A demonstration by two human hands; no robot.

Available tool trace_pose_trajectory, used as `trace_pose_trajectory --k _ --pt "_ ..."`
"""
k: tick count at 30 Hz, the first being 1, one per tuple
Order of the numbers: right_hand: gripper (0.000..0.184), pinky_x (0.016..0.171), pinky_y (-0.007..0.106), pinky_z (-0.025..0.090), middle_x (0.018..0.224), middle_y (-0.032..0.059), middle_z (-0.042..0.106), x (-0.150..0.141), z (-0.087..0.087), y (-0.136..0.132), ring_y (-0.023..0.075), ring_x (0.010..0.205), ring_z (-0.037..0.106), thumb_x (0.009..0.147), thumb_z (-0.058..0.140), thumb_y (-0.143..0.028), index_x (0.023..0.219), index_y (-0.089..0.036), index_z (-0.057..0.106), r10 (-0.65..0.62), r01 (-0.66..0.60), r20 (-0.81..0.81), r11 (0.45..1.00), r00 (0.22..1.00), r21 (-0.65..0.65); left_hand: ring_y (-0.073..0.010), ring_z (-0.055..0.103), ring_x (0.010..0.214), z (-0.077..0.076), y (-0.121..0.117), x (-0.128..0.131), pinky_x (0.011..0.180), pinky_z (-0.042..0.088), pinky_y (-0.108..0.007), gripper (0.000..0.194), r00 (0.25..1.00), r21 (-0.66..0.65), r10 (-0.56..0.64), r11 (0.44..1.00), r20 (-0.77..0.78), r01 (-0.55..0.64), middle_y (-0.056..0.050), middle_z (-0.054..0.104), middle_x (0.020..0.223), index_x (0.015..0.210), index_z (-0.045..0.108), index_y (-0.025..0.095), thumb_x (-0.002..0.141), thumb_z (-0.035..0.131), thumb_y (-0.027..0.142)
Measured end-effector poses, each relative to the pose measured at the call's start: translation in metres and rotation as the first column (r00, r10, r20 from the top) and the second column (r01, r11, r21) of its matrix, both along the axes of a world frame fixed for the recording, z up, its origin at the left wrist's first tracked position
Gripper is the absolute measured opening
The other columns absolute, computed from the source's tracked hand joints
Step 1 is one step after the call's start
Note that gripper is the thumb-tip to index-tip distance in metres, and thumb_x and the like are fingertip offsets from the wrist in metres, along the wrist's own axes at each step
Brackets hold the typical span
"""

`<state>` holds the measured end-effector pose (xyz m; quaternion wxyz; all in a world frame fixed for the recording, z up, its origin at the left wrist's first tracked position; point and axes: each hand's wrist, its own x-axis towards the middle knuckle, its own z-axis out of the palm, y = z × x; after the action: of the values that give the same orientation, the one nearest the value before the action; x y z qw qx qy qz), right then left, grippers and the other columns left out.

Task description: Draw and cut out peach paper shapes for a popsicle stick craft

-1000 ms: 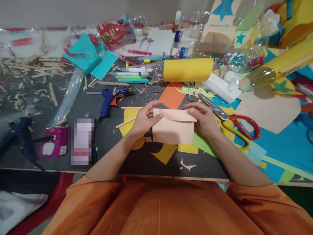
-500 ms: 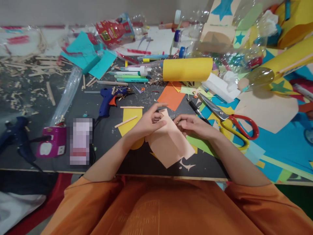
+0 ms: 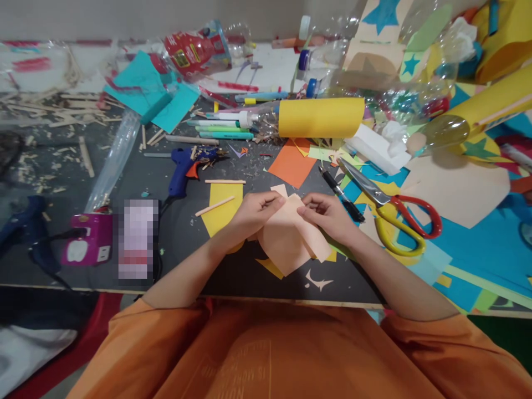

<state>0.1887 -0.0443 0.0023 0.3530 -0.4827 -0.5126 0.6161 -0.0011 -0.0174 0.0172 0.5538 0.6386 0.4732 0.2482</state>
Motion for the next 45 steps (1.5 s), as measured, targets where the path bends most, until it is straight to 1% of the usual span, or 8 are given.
trace_pose_trajectory --k 7,12,17,22,30,38,42,45 --pt "0.028 0.049 0.024 0.027 0.058 -0.0065 0.042 -0.0008 -0.0005 -0.0009 0.007 0.05 0.032 0.077 0.065 -0.042 0.066 -0.02 0.051 0.01 -0.009 0.024 1.0 1.0 -0.009 -0.0138 0.053 0.065 -0.0022 0.0025 -0.0014 0.06 0.04 -0.024 0.035 0.999 -0.038 0.013 0.999 0.042 -0.012 -0.001 0.059 0.067 0.068 0.06 0.017 0.087 0.042 0.04" --pt "0.026 0.049 0.024 0.026 0.058 -0.0063 0.042 -0.0015 -0.0004 -0.0015 0.0071 0.05 0.032 0.077 0.063 -0.04 0.066 -0.02 0.05 0.018 -0.018 0.032 1.0 0.999 -0.002 -0.0105 0.04 0.057 -0.0046 0.0029 -0.0016 0.053 0.03 -0.023 0.033 1.0 0.001 -0.005 1.0 -0.03 0.005 0.003 0.044 0.058 0.062 0.053 0.017 0.083 0.052 0.043" --pt "0.027 0.048 0.024 0.025 0.057 -0.0064 0.043 -0.0013 -0.0008 -0.0017 0.0067 0.049 0.032 0.076 0.064 -0.041 0.066 -0.02 0.051 0.023 -0.022 0.028 1.0 0.999 -0.018 -0.0096 0.033 0.056 -0.0047 0.004 -0.0018 0.052 0.025 -0.024 0.037 0.997 0.024 -0.046 0.999 -0.055 0.047 0.004 0.034 0.058 0.058 0.039 0.019 0.085 0.047 0.043" --pt "0.027 0.048 0.024 0.027 0.056 -0.0072 0.042 -0.0011 -0.0001 -0.001 0.0064 0.049 0.031 0.076 0.065 -0.041 0.065 -0.02 0.05 0.029 -0.028 0.011 0.999 1.0 -0.024 -0.0095 0.03 0.056 -0.0037 0.0053 -0.0018 0.052 0.024 -0.024 0.037 0.999 -0.004 -0.039 0.999 -0.029 0.039 0.005 0.03 0.058 0.056 0.035 0.02 0.083 0.046 0.042" --pt "0.023 0.048 0.024 0.028 0.057 -0.0076 0.04 -0.002 0.0012 -0.0007 0.0064 0.048 0.03 0.076 0.063 -0.037 0.065 -0.02 0.05 0.033 -0.033 0.032 0.999 0.999 -0.002 -0.009 0.037 0.056 -0.0003 0.0058 -0.0002 0.052 0.027 -0.022 0.028 0.998 -0.06 -0.032 0.998 0.049 0.035 0.003 0.045 0.059 0.063 0.055 0.016 0.077 0.057 0.04" --pt "0.025 0.048 0.024 0.028 0.056 -0.0072 0.039 -0.0022 0.0023 -0.0015 0.007 0.048 0.029 0.077 0.062 -0.038 0.064 -0.021 0.049 0.066 -0.069 0.086 0.997 0.994 0.03 -0.0073 0.035 0.054 -0.0011 0.0043 -0.0008 0.051 0.028 -0.021 0.024 0.996 -0.068 -0.037 0.997 0.081 0.043 0.004 0.044 0.057 0.061 0.055 0.016 0.075 0.058 0.035" --pt "0.025 0.047 0.024 0.027 0.052 -0.0076 0.037 -0.0033 0.0016 -0.0024 0.0074 0.047 0.028 0.077 0.061 -0.038 0.064 -0.021 0.049 0.088 -0.099 0.143 0.993 0.986 0.068 -0.0084 0.042 0.057 -0.0025 0.0011 0.0005 0.053 0.031 -0.021 0.028 0.995 -0.109 -0.053 0.992 0.085 0.062 0.003 0.051 0.062 0.068 0.061 0.015 0.077 0.061 0.042" --pt "0.023 0.048 0.024 0.027 0.051 -0.0076 0.038 -0.0042 0.0016 -0.0032 0.0075 0.046 0.03 0.078 0.059 -0.035 0.063 -0.021 0.049 0.095 -0.113 0.176 0.989 0.98 0.093 -0.0093 0.044 0.061 -0.0036 0.0003 0.0024 0.054 0.031 -0.021 0.028 0.997 -0.065 -0.06 0.996 0.049 0.063 0.002 0.055 0.065 0.069 0.063 0.015 0.08 0.058 0.041"
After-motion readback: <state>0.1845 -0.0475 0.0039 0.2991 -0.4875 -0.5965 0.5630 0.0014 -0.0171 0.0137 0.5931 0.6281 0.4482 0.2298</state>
